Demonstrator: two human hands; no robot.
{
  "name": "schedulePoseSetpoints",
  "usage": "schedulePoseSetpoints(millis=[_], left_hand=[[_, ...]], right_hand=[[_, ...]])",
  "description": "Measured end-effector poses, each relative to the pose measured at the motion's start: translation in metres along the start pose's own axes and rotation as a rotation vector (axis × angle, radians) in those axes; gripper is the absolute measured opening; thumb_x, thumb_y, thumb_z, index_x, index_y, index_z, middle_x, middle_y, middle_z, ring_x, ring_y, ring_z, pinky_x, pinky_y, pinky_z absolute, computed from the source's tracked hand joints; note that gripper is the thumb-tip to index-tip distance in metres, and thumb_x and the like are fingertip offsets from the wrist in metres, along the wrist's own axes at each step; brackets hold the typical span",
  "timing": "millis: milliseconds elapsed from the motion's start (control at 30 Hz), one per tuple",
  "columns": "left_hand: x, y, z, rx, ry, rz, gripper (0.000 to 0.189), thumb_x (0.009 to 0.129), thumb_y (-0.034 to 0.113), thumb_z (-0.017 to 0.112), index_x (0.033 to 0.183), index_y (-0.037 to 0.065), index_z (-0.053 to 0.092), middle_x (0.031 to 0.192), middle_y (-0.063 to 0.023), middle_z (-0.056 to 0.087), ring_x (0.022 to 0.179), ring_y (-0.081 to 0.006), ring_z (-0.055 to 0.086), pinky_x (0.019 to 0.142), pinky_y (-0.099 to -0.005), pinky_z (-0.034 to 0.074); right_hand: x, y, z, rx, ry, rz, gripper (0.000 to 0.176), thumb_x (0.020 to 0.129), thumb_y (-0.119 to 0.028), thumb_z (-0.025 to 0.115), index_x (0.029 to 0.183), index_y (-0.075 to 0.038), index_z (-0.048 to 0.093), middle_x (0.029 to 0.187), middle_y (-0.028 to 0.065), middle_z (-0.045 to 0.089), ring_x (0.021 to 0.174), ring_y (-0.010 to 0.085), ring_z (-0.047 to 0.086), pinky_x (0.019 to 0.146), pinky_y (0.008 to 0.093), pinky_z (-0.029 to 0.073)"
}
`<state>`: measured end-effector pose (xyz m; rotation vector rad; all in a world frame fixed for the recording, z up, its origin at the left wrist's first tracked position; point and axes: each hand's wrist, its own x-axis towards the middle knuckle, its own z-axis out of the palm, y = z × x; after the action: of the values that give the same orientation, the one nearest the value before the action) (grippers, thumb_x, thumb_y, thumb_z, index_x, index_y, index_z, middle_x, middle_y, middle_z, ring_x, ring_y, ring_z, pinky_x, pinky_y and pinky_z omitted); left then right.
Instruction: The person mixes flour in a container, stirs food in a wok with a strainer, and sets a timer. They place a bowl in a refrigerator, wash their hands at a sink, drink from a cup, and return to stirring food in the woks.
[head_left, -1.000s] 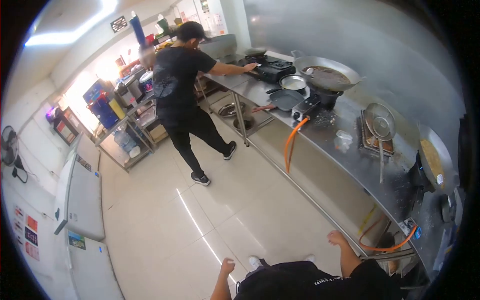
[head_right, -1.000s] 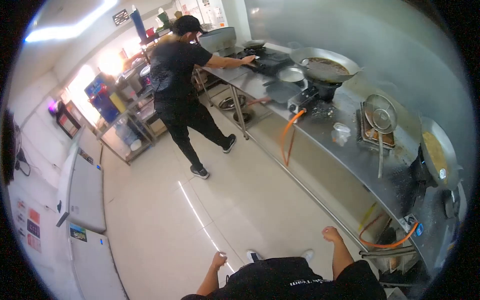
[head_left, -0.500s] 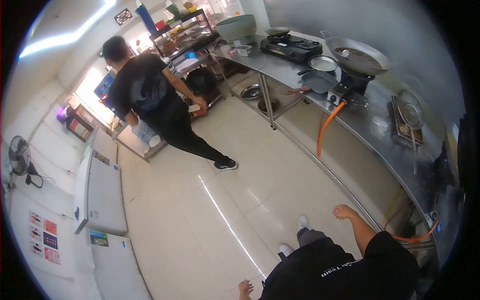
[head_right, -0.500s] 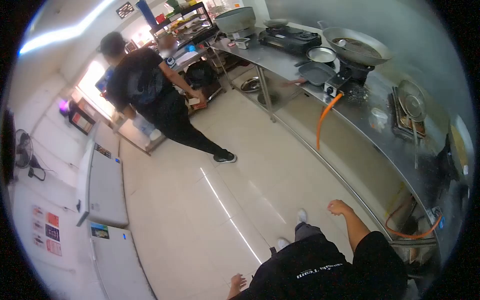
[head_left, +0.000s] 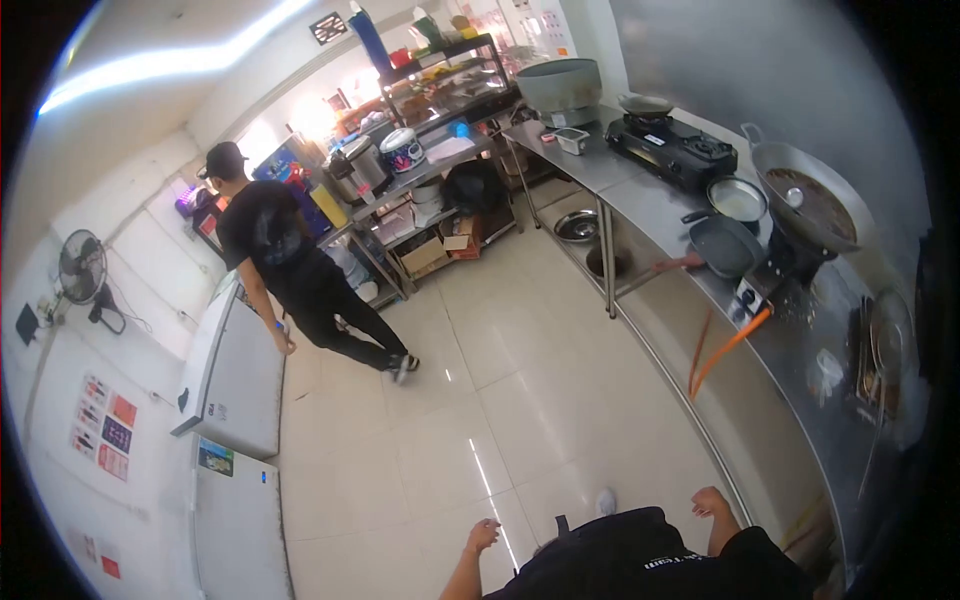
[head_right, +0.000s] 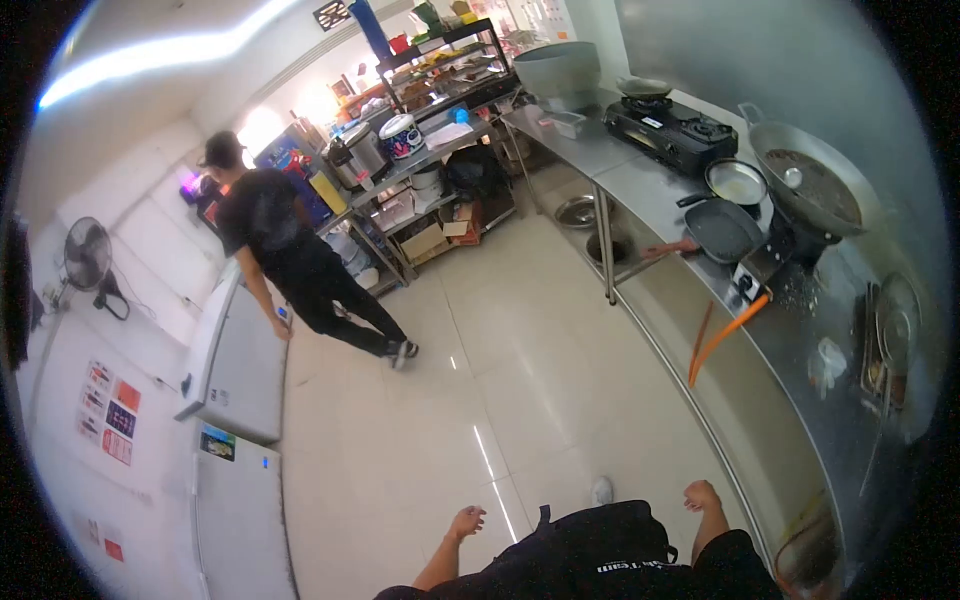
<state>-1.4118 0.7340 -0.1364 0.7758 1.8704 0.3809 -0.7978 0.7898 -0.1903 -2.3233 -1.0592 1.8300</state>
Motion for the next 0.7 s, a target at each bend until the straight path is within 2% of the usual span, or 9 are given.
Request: schedulePoseSetpoints(millis=[67, 167, 267, 367, 467, 533, 600, 667, 700], left_hand=[[0.023, 0.014, -0.01, 0.001, 0.015, 0.03, 0.04, 0.088, 0.036, 0.038, 0.084, 0.004, 0.06, 0.072, -0.0125, 0.061, 0.063, -0.0179, 0.06, 0.053, -0.0321, 0.048], [0.047, 0.032, -0.016, 0.249, 0.331, 0.197, 0.046, 0.089, 0.034, 0.032, 0.076, 0.0, 0.061, 0.066, -0.0185, 0.06, 0.064, -0.0252, 0.062, 0.054, -0.0371, 0.049], [0.031, 0.079, -0.02, 0.409, 0.571, 0.274, 0.04, 0.084, 0.03, 0.04, 0.072, -0.003, 0.06, 0.067, -0.0233, 0.058, 0.068, -0.0344, 0.06, 0.058, -0.0421, 0.048], [0.026, 0.118, -0.031, 0.398, 0.542, 0.103, 0.03, 0.073, 0.024, 0.048, 0.065, -0.003, 0.059, 0.07, -0.0239, 0.057, 0.068, -0.0398, 0.058, 0.06, -0.0454, 0.047], [0.059, 0.107, -0.037, 0.427, 0.575, 0.103, 0.023, 0.065, 0.02, 0.052, 0.06, -0.002, 0.058, 0.066, -0.023, 0.057, 0.065, -0.04, 0.057, 0.06, -0.0454, 0.046], [0.083, 0.107, -0.045, 0.428, 0.603, 0.037, 0.022, 0.062, 0.019, 0.052, 0.057, -0.002, 0.057, 0.063, -0.0237, 0.055, 0.062, -0.0406, 0.056, 0.058, -0.0438, 0.047], [0.129, 0.084, -0.057, 0.533, 0.525, 0.065, 0.019, 0.062, 0.015, 0.051, 0.063, -0.002, 0.059, 0.06, -0.0205, 0.057, 0.06, -0.0352, 0.058, 0.057, -0.0398, 0.047], [0.181, 0.045, -0.072, 0.321, 0.455, 0.228, 0.018, 0.066, 0.012, 0.053, 0.076, -0.002, 0.059, 0.065, -0.0141, 0.061, 0.061, -0.0285, 0.059, 0.061, -0.0358, 0.047], [0.198, 0.054, -0.088, 0.228, 0.263, 0.209, 0.018, 0.069, 0.01, 0.054, 0.082, -0.002, 0.056, 0.07, -0.0112, 0.061, 0.063, -0.0266, 0.059, 0.064, -0.0345, 0.048]], right_hand=[[0.015, -0.042, -0.008, 0.01, -0.003, -0.065, 0.02, 0.081, -0.018, 0.05, 0.091, -0.002, 0.056, 0.073, 0.012, 0.063, 0.058, 0.0207, 0.061, 0.052, 0.0331, 0.05], [0.045, -0.104, -0.016, -0.057, -0.032, -0.175, 0.019, 0.079, -0.016, 0.049, 0.088, 0.0, 0.057, 0.066, 0.0121, 0.062, 0.053, 0.0188, 0.059, 0.047, 0.0302, 0.049], [0.063, -0.203, -0.02, -0.227, -0.085, -0.271, 0.021, 0.079, -0.017, 0.05, 0.092, -0.003, 0.058, 0.064, 0.0093, 0.061, 0.051, 0.0163, 0.058, 0.046, 0.0297, 0.048], [0.087, -0.298, -0.017, -0.264, -0.071, -0.41, 0.019, 0.077, -0.018, 0.052, 0.09, -0.006, 0.06, 0.066, 0.0078, 0.061, 0.053, 0.016, 0.058, 0.047, 0.0289, 0.047], [0.088, -0.392, -0.017, -0.317, -0.042, -0.502, 0.02, 0.076, -0.018, 0.053, 0.091, -0.007, 0.061, 0.067, 0.0074, 0.061, 0.052, 0.0157, 0.057, 0.049, 0.0298, 0.047], [0.109, -0.428, -0.022, -0.344, -0.03, -0.536, 0.021, 0.076, -0.018, 0.053, 0.093, -0.008, 0.061, 0.067, 0.0075, 0.062, 0.053, 0.0156, 0.057, 0.05, 0.0302, 0.047], [0.136, -0.449, -0.019, -0.373, -0.031, -0.546, 0.024, 0.075, -0.018, 0.052, 0.094, -0.009, 0.061, 0.068, 0.0076, 0.062, 0.054, 0.0154, 0.058, 0.052, 0.0303, 0.048], [0.131, -0.471, -0.026, -0.446, -0.016, -0.389, 0.025, 0.074, -0.019, 0.051, 0.094, -0.009, 0.061, 0.068, 0.0074, 0.062, 0.057, 0.0156, 0.059, 0.052, 0.0301, 0.048], [0.131, -0.485, -0.029, -0.492, -0.011, -0.319, 0.025, 0.073, -0.02, 0.05, 0.093, -0.009, 0.061, 0.069, 0.0074, 0.063, 0.058, 0.0157, 0.06, 0.052, 0.03, 0.048]])
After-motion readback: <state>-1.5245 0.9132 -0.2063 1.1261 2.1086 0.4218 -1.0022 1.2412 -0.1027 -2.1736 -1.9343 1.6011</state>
